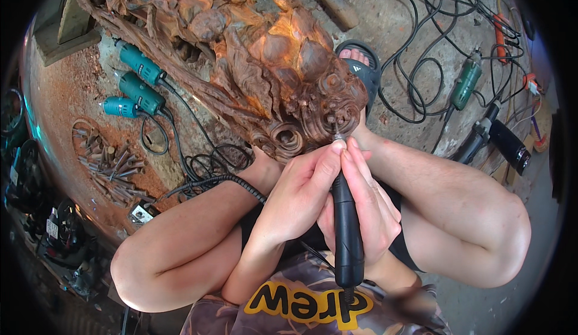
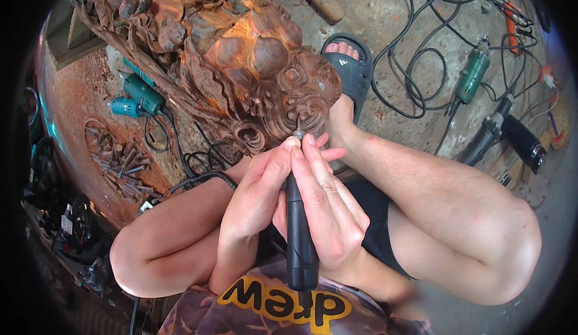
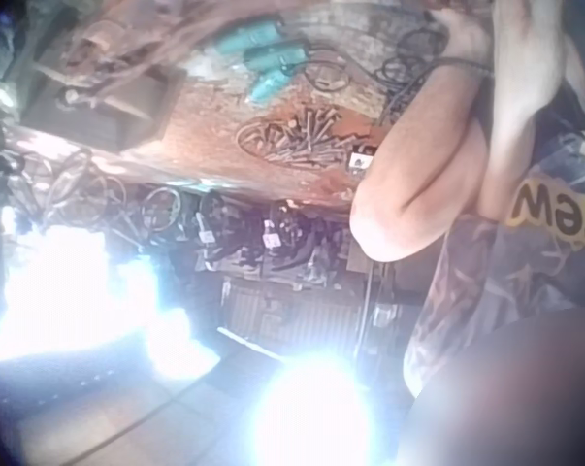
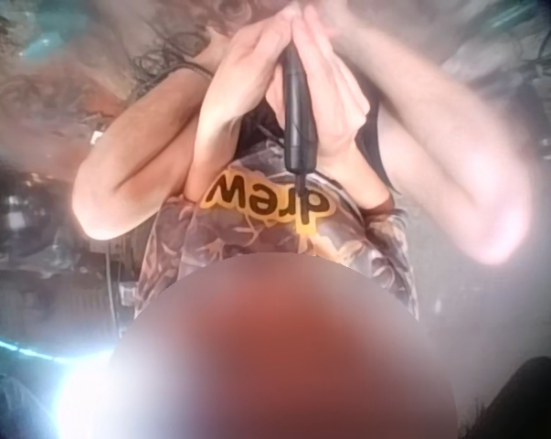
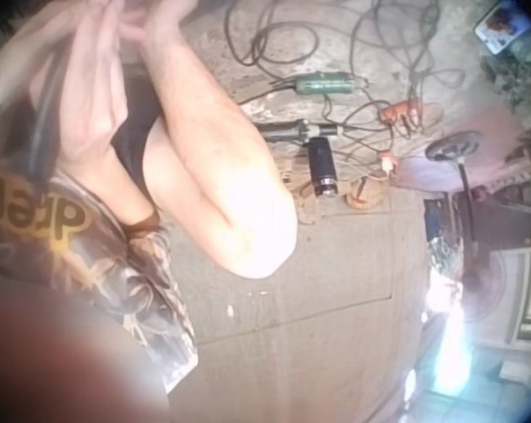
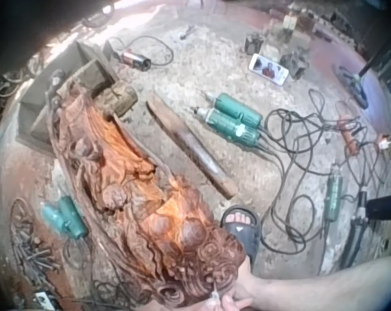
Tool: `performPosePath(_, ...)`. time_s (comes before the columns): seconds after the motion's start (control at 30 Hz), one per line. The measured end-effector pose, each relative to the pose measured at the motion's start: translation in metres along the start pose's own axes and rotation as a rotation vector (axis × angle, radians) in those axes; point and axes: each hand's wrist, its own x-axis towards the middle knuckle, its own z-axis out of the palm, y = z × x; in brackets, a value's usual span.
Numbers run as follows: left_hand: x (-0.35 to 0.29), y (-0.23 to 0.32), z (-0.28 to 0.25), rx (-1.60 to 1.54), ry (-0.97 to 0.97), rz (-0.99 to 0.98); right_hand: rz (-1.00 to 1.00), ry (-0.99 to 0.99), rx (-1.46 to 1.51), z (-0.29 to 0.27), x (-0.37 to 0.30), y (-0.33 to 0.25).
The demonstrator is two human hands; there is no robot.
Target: The person sits on the floor and uses a rotary tool to carve intricate details into a large piece of wood. They switch between different rotary tools and bits to refine the carved patterns.
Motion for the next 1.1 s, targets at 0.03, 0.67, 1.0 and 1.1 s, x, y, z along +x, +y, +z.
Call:
performPosePath(0.03, 0.0, 0.0, 0.0, 0.025, 0.009, 0.002, 0.0, -0.009, -0.004, -0.001, 0.0, 0.0)
performPosePath(0.67, -0.003, -0.001, -0.006, 0.196, -0.033, 0.057, 0.008, -0.09, 0.091, -0.015, -0.009, 0.005)
performPosePath(1.0, -0.003, 0.0, 0.007, 0.413, 0.057, 0.099, 0.263, -0.114, 0.668, -0.053, -0.013, 0.035)
performPosePath(1.1, -0.004, -0.01, 0.015, 0.51, 0.188, 0.211, 0.26, -0.122, 0.704, -0.05, -0.016, 0.044)
